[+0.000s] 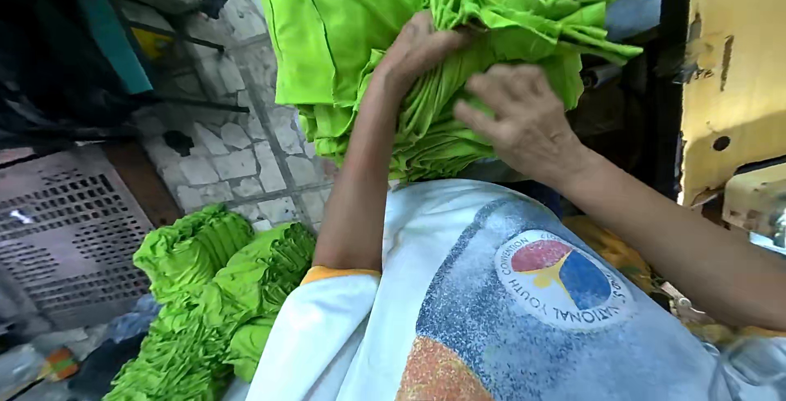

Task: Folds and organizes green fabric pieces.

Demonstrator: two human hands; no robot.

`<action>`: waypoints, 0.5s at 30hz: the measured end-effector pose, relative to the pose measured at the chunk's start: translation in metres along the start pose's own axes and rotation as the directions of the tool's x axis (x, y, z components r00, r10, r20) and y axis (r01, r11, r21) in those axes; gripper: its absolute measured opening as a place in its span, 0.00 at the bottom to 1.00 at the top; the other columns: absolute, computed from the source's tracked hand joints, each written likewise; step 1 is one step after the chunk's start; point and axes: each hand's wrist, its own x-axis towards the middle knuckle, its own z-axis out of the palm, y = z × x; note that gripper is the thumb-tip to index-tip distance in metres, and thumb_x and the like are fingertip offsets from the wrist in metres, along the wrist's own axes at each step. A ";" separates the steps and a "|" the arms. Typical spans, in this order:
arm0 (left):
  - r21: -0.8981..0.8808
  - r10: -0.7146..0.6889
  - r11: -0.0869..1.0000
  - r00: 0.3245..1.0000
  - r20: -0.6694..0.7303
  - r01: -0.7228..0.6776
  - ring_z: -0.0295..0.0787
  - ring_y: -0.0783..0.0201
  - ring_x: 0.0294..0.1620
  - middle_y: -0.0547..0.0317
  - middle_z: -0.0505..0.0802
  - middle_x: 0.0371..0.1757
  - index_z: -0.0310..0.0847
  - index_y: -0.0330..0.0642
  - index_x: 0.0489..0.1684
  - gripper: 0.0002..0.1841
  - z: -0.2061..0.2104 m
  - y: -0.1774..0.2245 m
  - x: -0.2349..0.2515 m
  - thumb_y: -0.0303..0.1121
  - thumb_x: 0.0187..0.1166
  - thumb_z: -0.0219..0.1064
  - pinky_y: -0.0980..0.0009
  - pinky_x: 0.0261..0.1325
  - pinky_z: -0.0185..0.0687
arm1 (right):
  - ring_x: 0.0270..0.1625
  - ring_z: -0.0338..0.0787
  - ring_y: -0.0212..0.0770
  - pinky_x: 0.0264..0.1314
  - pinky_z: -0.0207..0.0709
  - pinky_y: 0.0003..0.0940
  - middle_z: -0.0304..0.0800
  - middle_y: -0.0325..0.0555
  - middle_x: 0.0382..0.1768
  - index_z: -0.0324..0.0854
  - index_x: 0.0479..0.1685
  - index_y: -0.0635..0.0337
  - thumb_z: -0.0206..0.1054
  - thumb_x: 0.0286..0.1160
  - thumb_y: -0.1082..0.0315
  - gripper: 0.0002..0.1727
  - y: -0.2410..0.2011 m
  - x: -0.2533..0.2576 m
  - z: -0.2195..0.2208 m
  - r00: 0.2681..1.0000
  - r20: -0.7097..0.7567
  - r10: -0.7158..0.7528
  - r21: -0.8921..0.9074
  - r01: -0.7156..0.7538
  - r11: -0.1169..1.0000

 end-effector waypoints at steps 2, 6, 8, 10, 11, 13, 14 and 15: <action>-0.025 -0.016 1.000 1.000 0.028 0.016 0.89 0.76 0.51 0.63 0.92 0.52 0.84 0.47 0.61 0.19 -0.003 0.005 0.002 0.49 0.81 0.68 0.68 0.59 0.85 | 0.74 0.80 0.70 0.68 0.75 0.68 0.83 0.67 0.68 0.87 0.47 0.63 0.66 0.69 0.86 0.13 0.012 -0.029 0.006 0.957 0.285 0.045 0.024 -0.054 0.998; -0.048 -0.012 0.999 1.000 -0.013 0.011 0.88 0.72 0.57 0.60 0.92 0.56 0.83 0.46 0.63 0.22 0.005 0.003 0.003 0.48 0.77 0.72 0.63 0.65 0.83 | 0.56 0.86 0.72 0.50 0.79 0.68 0.86 0.68 0.52 0.88 0.41 0.67 0.63 0.68 0.88 0.11 0.030 -0.031 -0.020 0.928 0.325 0.182 0.126 -0.233 0.964; -0.059 0.024 0.998 0.999 -0.030 -0.025 0.88 0.72 0.59 0.59 0.92 0.58 0.81 0.44 0.66 0.25 0.008 0.001 0.000 0.47 0.75 0.74 0.64 0.68 0.82 | 0.51 0.89 0.70 0.48 0.80 0.69 0.88 0.67 0.50 0.89 0.44 0.68 0.58 0.69 0.88 0.15 0.038 -0.015 -0.036 0.937 0.264 0.231 0.222 -0.292 0.931; -0.096 0.119 0.989 0.992 0.041 -0.114 0.85 0.75 0.64 0.56 0.89 0.65 0.70 0.40 0.78 0.34 0.007 0.001 -0.012 0.46 0.75 0.75 0.70 0.72 0.79 | 0.47 0.90 0.67 0.47 0.80 0.65 0.89 0.67 0.45 0.88 0.40 0.71 0.54 0.71 0.86 0.15 0.044 0.008 -0.042 0.956 0.143 0.254 0.279 -0.286 0.917; -0.114 0.164 0.982 0.981 0.104 -0.152 0.83 0.74 0.68 0.53 0.86 0.71 0.60 0.38 0.85 0.44 0.007 -0.001 -0.018 0.52 0.73 0.75 0.70 0.75 0.78 | 0.48 0.90 0.66 0.47 0.80 0.64 0.90 0.66 0.44 0.88 0.39 0.71 0.53 0.72 0.85 0.15 0.043 0.021 -0.041 0.959 0.105 0.263 0.271 -0.282 0.920; -0.080 0.207 0.977 0.970 0.129 -0.198 0.80 0.69 0.74 0.50 0.82 0.76 0.49 0.36 0.90 0.58 0.015 -0.008 -0.024 0.58 0.61 0.81 0.67 0.79 0.76 | 0.51 0.91 0.67 0.49 0.79 0.66 0.91 0.66 0.45 0.89 0.39 0.70 0.54 0.74 0.83 0.15 0.039 0.047 -0.031 0.939 0.100 0.328 0.230 -0.342 0.911; -0.021 0.200 0.980 0.977 0.070 -0.199 0.81 0.63 0.75 0.47 0.82 0.75 0.51 0.35 0.89 0.60 0.023 -0.011 -0.023 0.58 0.58 0.83 0.61 0.80 0.75 | 0.52 0.91 0.67 0.50 0.78 0.67 0.92 0.65 0.45 0.90 0.40 0.69 0.54 0.74 0.81 0.15 0.036 0.058 -0.025 0.919 0.114 0.376 0.207 -0.393 0.896; 0.039 0.180 0.983 0.983 -0.027 -0.179 0.83 0.55 0.73 0.43 0.85 0.71 0.56 0.33 0.86 0.58 0.032 -0.013 -0.020 0.57 0.57 0.84 0.52 0.78 0.75 | 0.54 0.91 0.66 0.51 0.77 0.67 0.92 0.65 0.46 0.90 0.41 0.68 0.55 0.74 0.81 0.15 0.033 0.065 -0.020 0.901 0.124 0.415 0.184 -0.432 0.883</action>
